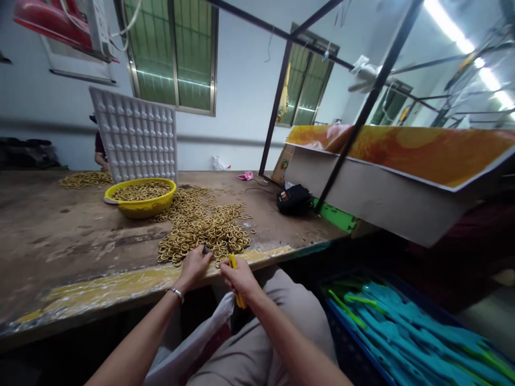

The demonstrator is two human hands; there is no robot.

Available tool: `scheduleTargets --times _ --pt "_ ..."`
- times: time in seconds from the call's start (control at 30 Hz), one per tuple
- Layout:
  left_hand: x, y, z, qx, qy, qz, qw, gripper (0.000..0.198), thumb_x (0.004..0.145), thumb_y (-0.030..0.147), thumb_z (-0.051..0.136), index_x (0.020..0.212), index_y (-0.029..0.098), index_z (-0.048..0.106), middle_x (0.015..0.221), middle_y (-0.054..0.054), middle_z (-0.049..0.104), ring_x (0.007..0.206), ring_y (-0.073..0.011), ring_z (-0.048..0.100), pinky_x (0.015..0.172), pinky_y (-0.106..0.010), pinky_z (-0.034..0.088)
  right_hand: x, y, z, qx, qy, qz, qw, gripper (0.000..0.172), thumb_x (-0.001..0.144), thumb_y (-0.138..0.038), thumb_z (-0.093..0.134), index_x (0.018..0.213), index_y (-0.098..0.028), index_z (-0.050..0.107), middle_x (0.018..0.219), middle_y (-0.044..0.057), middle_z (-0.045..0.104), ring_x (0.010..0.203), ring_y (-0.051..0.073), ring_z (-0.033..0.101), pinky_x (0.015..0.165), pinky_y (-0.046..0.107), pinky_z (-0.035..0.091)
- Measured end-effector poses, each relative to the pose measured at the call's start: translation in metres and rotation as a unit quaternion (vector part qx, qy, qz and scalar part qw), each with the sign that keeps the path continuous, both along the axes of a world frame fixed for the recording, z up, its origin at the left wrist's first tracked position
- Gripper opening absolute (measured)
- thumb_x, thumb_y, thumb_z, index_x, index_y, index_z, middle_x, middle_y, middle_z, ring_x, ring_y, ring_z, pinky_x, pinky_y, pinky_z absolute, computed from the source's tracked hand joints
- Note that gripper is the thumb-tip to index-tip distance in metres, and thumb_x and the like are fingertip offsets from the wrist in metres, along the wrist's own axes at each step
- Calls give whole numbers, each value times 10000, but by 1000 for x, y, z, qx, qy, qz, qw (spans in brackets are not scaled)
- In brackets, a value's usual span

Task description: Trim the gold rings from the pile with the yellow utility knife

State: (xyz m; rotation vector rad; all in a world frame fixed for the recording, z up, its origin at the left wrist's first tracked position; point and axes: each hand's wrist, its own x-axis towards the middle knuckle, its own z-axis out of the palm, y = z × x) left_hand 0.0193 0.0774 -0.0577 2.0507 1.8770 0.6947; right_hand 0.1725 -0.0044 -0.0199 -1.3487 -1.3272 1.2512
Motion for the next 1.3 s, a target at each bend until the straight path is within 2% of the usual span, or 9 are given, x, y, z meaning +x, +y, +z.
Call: scheduleTargets --times 0.13,0.27,0.4,0.57,0.7,0.83,0.97,1.1,1.3 --pt "-6 1 1 9 -36 -26 999 205 886 339 508 783 180 587 697 -24 663 641 -150 590 574 -237 332 -2 30 12 45 -91 -12 995 190 777 -362 492 801 -180 542 594 -43 532 366 56 346 374 194 291" --pt "-7 0 -4 8 -73 -38 997 232 912 343 479 766 185 565 678 -17 648 627 -147 573 587 -236 330 -1 66 13 93 -222 -14 970 72 762 -207 544 730 -180 602 618 -17 566 559 103 485 554 208 375" --pt "-5 0 -13 -11 -101 -25 995 242 913 354 480 745 194 549 660 -31 638 619 -170 569 579 -259 302 -2 88 5 110 -364 50 924 58 734 -155 623 686 -188 629 753 24 628 747 154 546 702 241 374" --pt "-3 -1 -16 -31 -109 -12 993 187 896 291 485 746 200 550 701 -55 652 653 -195 591 590 -275 308 -3 109 -4 111 -447 118 879 67 738 -114 633 734 -181 643 854 63 626 780 171 560 700 250 346" --pt "-2 -2 -16 -30 -104 -5 994 202 899 296 470 733 205 541 695 -54 645 653 -198 588 605 -278 330 3 127 -3 118 -436 153 879 93 724 -143 668 650 -181 627 718 30 615 701 153 546 632 234 318" --pt "-5 0 -20 -18 -132 1 991 215 908 322 447 758 199 541 714 -53 640 659 -191 578 619 -272 354 7 128 4 131 -402 165 891 98 753 -169 635 657 -185 637 639 -11 602 617 120 520 574 214 300" --pt "-7 0 -21 -1 -185 -8 983 264 901 371 445 740 191 550 657 -22 596 615 -166 523 614 -265 364 5 117 7 148 -313 139 928 104 772 -188 609 676 -192 649 625 -27 588 618 116 515 579 204 325" --pt "-8 -4 -15 11 -232 -30 972 290 884 371 461 691 179 561 650 0 581 631 -146 504 615 -247 387 6 111 3 161 -267 131 941 90 750 -172 612 671 -193 650 658 -17 604 653 130 521 628 219 352" --pt "-10 -9 -3 12 -260 -21 965 311 857 382 501 644 161 553 589 27 519 596 -127 453 574 -233 371 11 113 -10 171 -213 127 954 96 745 -181 582 663 -185 632 645 -1 610 645 145 528 645 235 370"
